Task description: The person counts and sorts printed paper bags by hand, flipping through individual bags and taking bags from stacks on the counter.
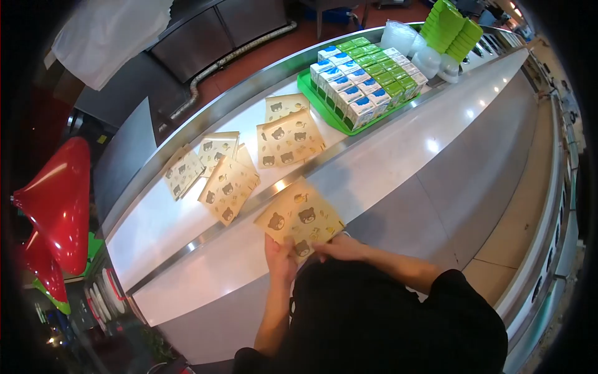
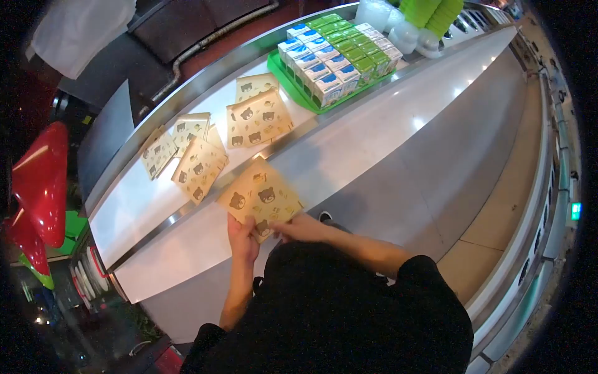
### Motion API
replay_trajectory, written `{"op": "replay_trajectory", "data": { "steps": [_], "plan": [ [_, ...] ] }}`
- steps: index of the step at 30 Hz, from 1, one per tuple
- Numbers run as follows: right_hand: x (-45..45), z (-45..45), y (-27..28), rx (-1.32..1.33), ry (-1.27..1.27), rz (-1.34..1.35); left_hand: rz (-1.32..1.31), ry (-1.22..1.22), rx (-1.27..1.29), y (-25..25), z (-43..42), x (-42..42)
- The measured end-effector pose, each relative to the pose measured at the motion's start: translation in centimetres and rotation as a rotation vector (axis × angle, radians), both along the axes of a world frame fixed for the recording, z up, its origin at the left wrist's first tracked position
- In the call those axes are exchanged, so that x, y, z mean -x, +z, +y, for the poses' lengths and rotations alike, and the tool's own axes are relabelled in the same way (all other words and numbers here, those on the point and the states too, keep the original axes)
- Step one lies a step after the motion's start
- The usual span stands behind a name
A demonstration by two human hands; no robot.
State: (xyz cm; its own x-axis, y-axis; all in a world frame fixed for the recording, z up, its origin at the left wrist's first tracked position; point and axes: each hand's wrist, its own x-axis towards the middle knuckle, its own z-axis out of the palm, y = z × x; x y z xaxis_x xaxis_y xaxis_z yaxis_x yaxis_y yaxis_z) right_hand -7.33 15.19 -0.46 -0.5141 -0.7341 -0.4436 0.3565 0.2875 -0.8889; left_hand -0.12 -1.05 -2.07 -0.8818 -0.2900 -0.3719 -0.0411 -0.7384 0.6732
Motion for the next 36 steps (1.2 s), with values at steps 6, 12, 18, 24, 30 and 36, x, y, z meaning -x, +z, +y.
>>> {"op": "replay_trajectory", "data": {
  "steps": [6, 12, 18, 24, 30, 36],
  "plan": [
    [9.1, -2.0, -3.6, -0.215, -0.450, 0.756, 0.012, 0.041, 0.047, -2.2, -6.2, -2.4],
    [16.4, -8.4, -4.3, -0.307, 0.003, 1.496, -0.025, 0.037, 0.010, -3.2, -9.2, -5.4],
    [20.2, -11.6, -5.1, -0.507, 0.385, 1.514, -0.008, 0.080, -0.004, -3.3, -9.5, -6.9],
    [22.0, -12.1, -4.8, -0.538, 0.601, 1.381, 0.027, 0.088, -0.026, -3.8, -9.2, -7.6],
    [22.9, -12.5, -4.6, -0.496, 0.683, 1.371, 0.033, 0.105, -0.043, -3.6, -8.9, -6.5],
    [23.4, -12.1, -4.8, -0.443, 0.636, 1.378, 0.072, 0.073, -0.071, -4.5, -8.5, -5.6]
  ]
}}
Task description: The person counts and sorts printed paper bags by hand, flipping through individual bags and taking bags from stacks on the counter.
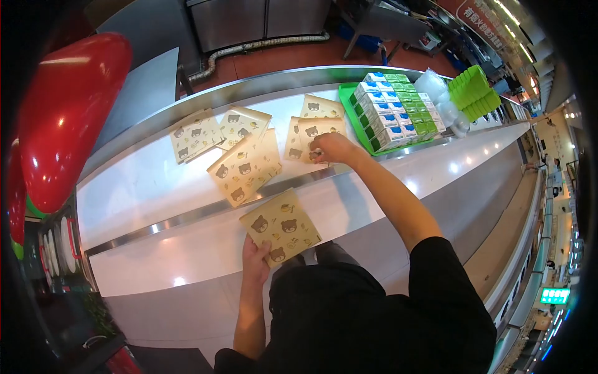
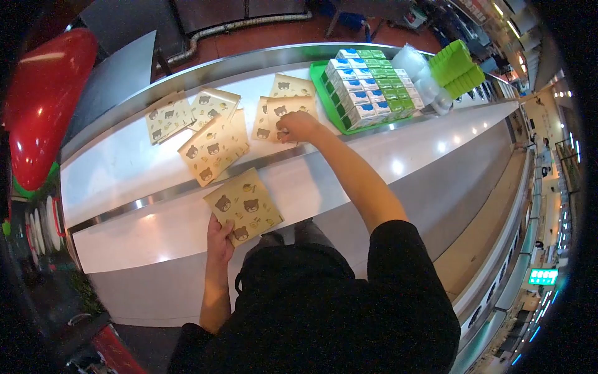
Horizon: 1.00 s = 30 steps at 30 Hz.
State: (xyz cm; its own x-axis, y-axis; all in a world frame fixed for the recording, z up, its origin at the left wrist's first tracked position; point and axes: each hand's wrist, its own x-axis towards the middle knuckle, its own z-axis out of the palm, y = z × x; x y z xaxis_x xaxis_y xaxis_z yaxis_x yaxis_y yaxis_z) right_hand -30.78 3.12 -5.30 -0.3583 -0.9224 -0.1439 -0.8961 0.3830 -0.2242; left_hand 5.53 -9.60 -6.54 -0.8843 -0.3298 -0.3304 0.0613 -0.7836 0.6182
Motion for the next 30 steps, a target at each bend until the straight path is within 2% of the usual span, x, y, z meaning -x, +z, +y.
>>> {"op": "replay_trajectory", "data": {
  "steps": [8, 11, 14, 30],
  "plan": [
    [-0.1, 0.4, -0.3, -0.037, -0.004, 0.035, -0.038, -0.016, -0.057, -0.2, 1.1, 1.4],
    [-0.3, 0.4, -0.9, 0.036, -0.030, 0.081, -0.057, -0.033, -0.064, -0.1, 1.4, 1.9],
    [-1.5, 0.2, 0.9, -0.021, 0.024, 0.072, -0.029, -0.044, -0.074, -0.4, 1.8, 2.4],
    [-0.4, 0.0, 0.8, -0.048, 0.047, 0.078, -0.011, -0.052, -0.118, -1.2, 3.0, 3.6]
  ]
}}
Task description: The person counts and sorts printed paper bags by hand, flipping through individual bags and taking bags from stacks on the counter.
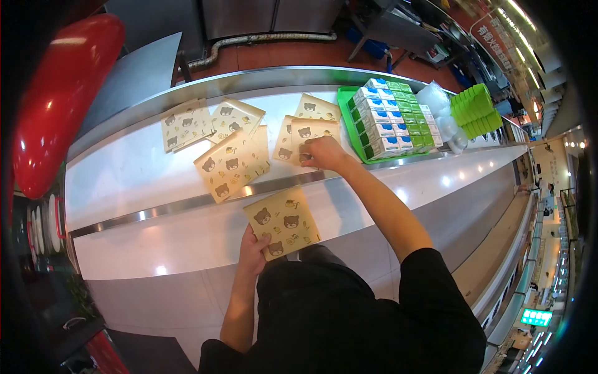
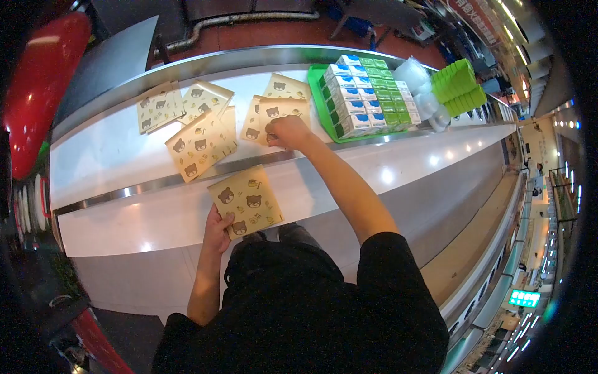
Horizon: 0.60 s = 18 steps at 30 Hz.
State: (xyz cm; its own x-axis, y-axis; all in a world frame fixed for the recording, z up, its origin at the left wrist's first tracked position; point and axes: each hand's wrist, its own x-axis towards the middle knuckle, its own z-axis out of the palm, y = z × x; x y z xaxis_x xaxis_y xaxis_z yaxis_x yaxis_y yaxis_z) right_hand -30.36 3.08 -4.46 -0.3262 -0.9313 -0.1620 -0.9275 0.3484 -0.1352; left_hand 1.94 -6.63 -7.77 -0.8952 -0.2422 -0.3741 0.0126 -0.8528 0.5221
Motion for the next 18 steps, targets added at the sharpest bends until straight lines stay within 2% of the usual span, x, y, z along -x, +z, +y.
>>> {"op": "replay_trajectory", "data": {
  "steps": [5, 6, 9, 11, 13, 14, 16, 18],
  "plan": [
    [-1.0, -0.1, -0.4, 0.089, -0.010, 0.019, -0.021, 0.017, 0.002, -0.1, 0.1, 0.0],
    [-1.4, -0.2, -0.8, 0.088, -0.018, 0.088, -0.017, 0.020, 0.000, -0.1, 0.1, 0.0],
    [-2.2, -0.2, -1.7, 0.112, -0.043, 0.188, -0.023, 0.018, -0.047, -0.1, -0.1, -0.1],
    [-2.4, -0.2, -2.1, 0.137, -0.056, 0.214, -0.023, -0.068, -0.157, -0.4, -0.3, -0.6],
    [-2.5, 0.4, -1.8, 0.380, -0.295, 0.018, 0.018, -0.084, -0.225, -0.8, -0.5, -0.6],
    [-2.7, 0.7, -1.3, 0.378, -0.276, 0.012, 0.060, -0.109, -0.289, -1.0, -0.7, -0.7],
    [-4.3, 1.1, 2.1, 0.765, -0.325, -0.006, 0.074, -0.085, -0.348, -0.6, -1.1, -0.7],
    [-6.9, 1.4, 5.5, 0.935, -0.176, 0.061, 0.092, -0.055, -0.403, -0.4, -1.5, -0.7]
  ]
}}
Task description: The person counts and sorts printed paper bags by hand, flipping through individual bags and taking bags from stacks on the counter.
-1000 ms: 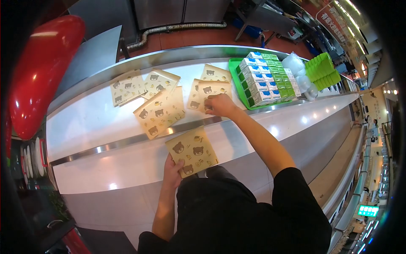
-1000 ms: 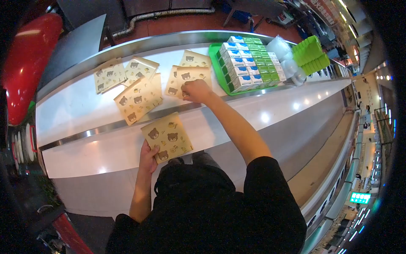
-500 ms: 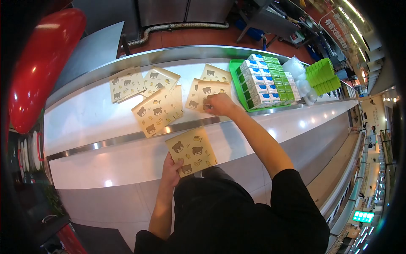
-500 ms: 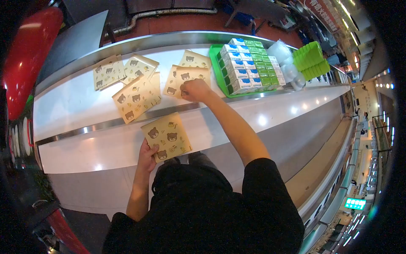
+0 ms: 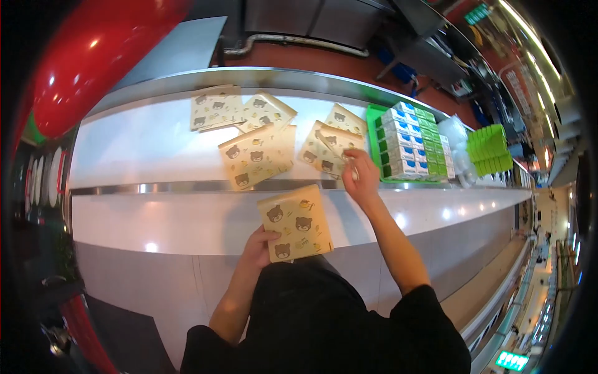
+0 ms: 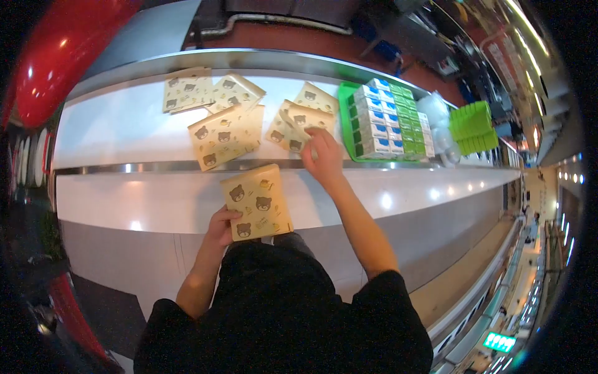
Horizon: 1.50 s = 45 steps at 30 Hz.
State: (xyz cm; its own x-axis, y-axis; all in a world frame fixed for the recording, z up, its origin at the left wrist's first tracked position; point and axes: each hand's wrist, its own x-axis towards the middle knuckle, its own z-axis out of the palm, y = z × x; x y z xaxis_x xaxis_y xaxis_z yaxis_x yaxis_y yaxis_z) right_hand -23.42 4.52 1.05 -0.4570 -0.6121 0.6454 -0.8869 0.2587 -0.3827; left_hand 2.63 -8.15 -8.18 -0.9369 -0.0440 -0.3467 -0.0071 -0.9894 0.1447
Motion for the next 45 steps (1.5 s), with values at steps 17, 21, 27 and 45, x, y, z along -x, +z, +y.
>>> {"op": "replay_trajectory", "data": {
  "steps": [17, 21, 27, 45],
  "plan": [
    [-18.5, -2.7, 2.4, -0.480, 0.524, 0.075, -0.068, 0.116, 0.257, 5.1, -1.1, -0.8],
    [-18.4, -1.8, 4.1, -0.401, 0.621, -0.127, -0.136, 0.120, 0.250, 5.6, -1.4, -1.4],
    [-15.8, 1.0, 1.5, 0.146, 0.005, -0.643, -0.296, 0.201, 0.440, 6.6, -1.5, -2.6],
    [-18.6, 2.6, -0.8, 0.013, 0.223, -1.445, -0.384, -0.001, 0.849, 8.0, 0.6, -4.2]
  ]
}}
